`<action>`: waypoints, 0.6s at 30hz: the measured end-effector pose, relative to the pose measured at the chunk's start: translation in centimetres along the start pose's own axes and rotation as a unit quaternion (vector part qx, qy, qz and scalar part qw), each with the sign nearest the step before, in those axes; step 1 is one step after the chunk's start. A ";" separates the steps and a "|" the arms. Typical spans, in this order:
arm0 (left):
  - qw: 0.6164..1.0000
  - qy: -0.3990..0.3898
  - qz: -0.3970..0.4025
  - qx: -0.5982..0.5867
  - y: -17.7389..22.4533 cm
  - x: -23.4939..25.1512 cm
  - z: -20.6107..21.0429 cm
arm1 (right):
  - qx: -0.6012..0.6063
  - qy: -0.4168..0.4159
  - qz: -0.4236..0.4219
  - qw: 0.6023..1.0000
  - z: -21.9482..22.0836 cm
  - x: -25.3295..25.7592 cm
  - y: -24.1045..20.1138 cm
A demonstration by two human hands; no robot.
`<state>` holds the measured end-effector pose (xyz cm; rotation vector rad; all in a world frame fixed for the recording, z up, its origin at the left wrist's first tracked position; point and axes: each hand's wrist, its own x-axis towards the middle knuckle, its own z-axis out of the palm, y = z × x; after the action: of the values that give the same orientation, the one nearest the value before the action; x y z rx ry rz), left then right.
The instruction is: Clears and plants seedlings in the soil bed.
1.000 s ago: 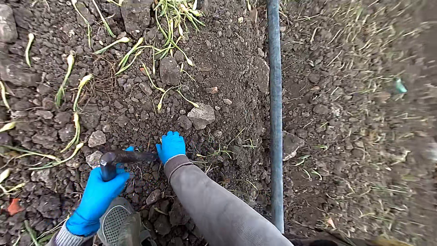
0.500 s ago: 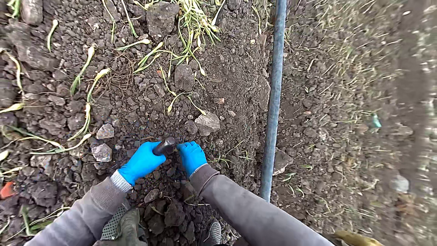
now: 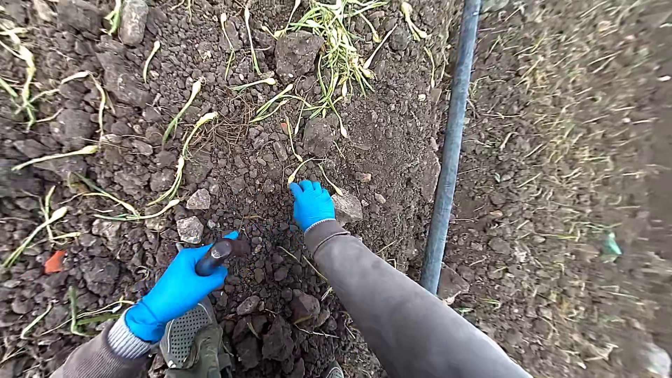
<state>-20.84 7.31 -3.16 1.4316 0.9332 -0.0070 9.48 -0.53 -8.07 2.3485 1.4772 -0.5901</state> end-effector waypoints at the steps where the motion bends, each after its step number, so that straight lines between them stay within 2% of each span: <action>1: 0.999 0.008 -0.013 -0.039 -0.7 0.0 -0.2 | -0.008 0.008 0.021 1.000 -1.0 2.2 0.5; 3: 0.991 0.031 -0.018 -0.133 -1.5 -0.7 -1.6 | -0.047 -0.011 0.023 0.999 -2.4 5.4 0.9; 6: 0.969 0.060 0.063 -0.230 -0.6 -2.5 -4.4 | -0.090 -0.017 0.004 0.996 -3.1 6.0 1.3; 8: 0.964 0.033 0.158 -0.211 1.8 -3.0 -6.0 | -0.075 0.021 -0.026 0.997 -3.0 4.3 2.0; 9: 0.969 0.020 0.181 -0.170 3.4 -2.9 -6.5 | -0.064 0.029 -0.047 0.996 -2.8 3.3 1.7; 10: 0.978 0.007 0.172 -0.118 4.8 -2.4 -6.5 | -0.050 0.019 -0.066 0.996 -2.5 2.2 1.1; 12: 0.995 -0.044 0.087 0.007 6.2 0.0 -4.7 | -0.020 -0.022 -0.088 0.996 -1.4 -0.2 0.0; 14: 0.989 -0.121 -0.010 0.081 3.9 3.8 -1.0 | 0.004 -0.061 -0.093 0.994 -0.7 -2.4 -1.0; 16: 0.990 -0.118 -0.052 0.062 0.4 5.3 1.5 | 0.022 -0.095 -0.090 0.991 -0.4 -3.7 -3.0; 18: 0.994 -0.080 -0.069 0.002 -1.3 4.4 1.3 | 0.030 -0.146 -0.094 0.984 0.4 -4.0 -5.9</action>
<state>-17.96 8.27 -6.85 1.3470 0.8979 -0.2240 2.57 -1.36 -6.61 2.0676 1.5685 -0.9921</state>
